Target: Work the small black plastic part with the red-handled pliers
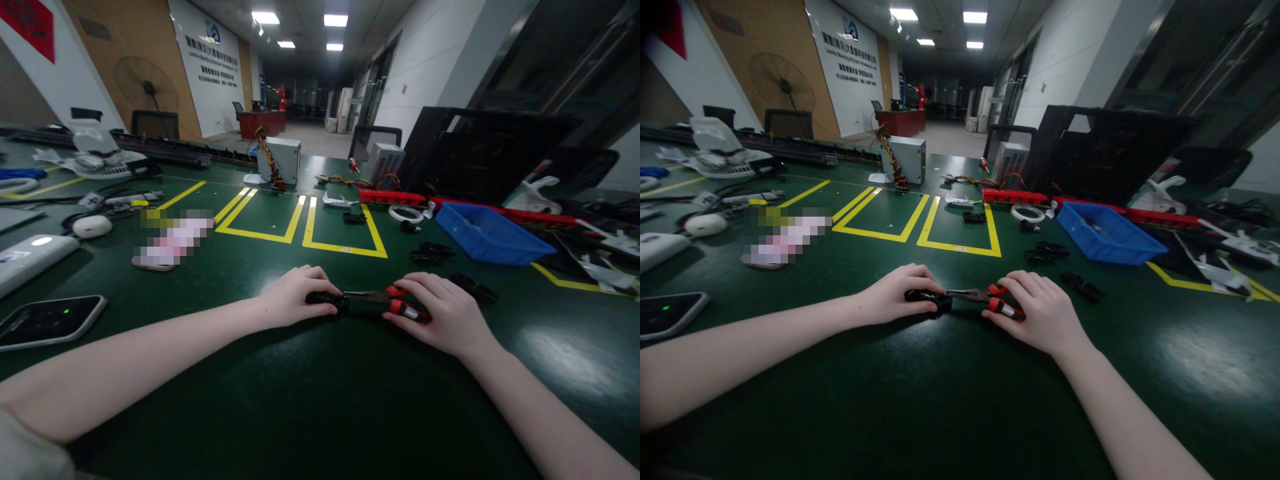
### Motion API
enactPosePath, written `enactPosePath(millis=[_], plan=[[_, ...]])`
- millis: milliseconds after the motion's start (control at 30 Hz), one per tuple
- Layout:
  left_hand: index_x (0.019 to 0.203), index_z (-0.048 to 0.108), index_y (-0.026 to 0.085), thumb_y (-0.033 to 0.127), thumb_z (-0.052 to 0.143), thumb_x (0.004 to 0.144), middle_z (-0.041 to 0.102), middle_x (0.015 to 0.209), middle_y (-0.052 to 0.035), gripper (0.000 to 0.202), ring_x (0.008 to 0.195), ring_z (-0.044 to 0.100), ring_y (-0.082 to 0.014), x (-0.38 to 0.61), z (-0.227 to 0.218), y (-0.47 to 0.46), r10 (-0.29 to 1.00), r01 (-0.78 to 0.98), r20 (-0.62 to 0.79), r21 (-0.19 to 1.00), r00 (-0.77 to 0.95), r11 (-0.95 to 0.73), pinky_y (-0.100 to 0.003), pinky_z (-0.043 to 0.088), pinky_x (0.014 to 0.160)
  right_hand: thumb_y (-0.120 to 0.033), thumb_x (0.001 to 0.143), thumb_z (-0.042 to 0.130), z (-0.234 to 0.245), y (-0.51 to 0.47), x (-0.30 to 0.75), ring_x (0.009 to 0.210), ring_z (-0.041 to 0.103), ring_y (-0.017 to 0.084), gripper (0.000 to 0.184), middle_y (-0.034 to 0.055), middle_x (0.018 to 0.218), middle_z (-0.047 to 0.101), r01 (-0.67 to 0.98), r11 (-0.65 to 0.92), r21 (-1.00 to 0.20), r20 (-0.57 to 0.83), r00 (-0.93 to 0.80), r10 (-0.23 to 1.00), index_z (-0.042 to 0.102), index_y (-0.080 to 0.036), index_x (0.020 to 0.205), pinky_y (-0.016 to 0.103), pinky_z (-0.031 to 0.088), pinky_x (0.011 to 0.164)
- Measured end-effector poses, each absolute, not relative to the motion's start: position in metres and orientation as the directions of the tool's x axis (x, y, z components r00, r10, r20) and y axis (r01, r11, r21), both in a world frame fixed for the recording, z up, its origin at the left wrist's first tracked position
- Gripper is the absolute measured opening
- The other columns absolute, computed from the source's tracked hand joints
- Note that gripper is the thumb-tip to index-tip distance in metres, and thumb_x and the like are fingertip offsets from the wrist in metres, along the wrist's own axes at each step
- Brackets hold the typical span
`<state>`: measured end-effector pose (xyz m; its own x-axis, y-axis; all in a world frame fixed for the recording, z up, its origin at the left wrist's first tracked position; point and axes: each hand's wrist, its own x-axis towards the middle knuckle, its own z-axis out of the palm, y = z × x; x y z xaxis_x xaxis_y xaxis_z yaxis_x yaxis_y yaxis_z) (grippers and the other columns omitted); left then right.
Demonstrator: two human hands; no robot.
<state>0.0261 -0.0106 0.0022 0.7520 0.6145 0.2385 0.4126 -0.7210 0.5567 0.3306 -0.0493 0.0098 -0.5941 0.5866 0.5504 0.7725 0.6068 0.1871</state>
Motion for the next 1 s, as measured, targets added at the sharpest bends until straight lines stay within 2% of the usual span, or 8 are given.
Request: enactPosePath(millis=[267, 1000], plan=[[0.114, 0.067, 0.024, 0.034, 0.068, 0.089, 0.061, 0.111, -0.0048, 0.027, 0.1, 0.058, -0.0214, 0.0266, 0.0029, -0.0099, 0.604, 0.402, 0.251, 0.551, 0.756, -0.732, -0.038, 0.045, 0.088, -0.052, 0.083, 0.064, 0.0103, -0.0507, 0.3262, 0.08, 0.066, 0.023, 0.042, 0.0123, 0.098, 0.068, 0.772, 0.603, 0.203, 0.53, -0.604, 0.595, 0.063, -0.015, 0.103, 0.036, 0.053, 0.067], [0.112, 0.067, 0.023, 0.033, 0.067, 0.089, 0.06, 0.113, -0.0052, 0.025, 0.102, 0.058, -0.0219, 0.0267, 0.0051, -0.013, 0.607, 0.383, 0.261, 0.577, 0.75, -0.721, -0.038, 0.047, 0.089, -0.048, 0.083, 0.066, 0.0127, -0.0527, 0.3246, 0.079, 0.066, 0.022, 0.037, 0.0111, 0.096, 0.068, 0.756, 0.642, 0.13, 0.523, -0.602, 0.603, 0.062, -0.018, 0.103, 0.036, 0.056, 0.067]])
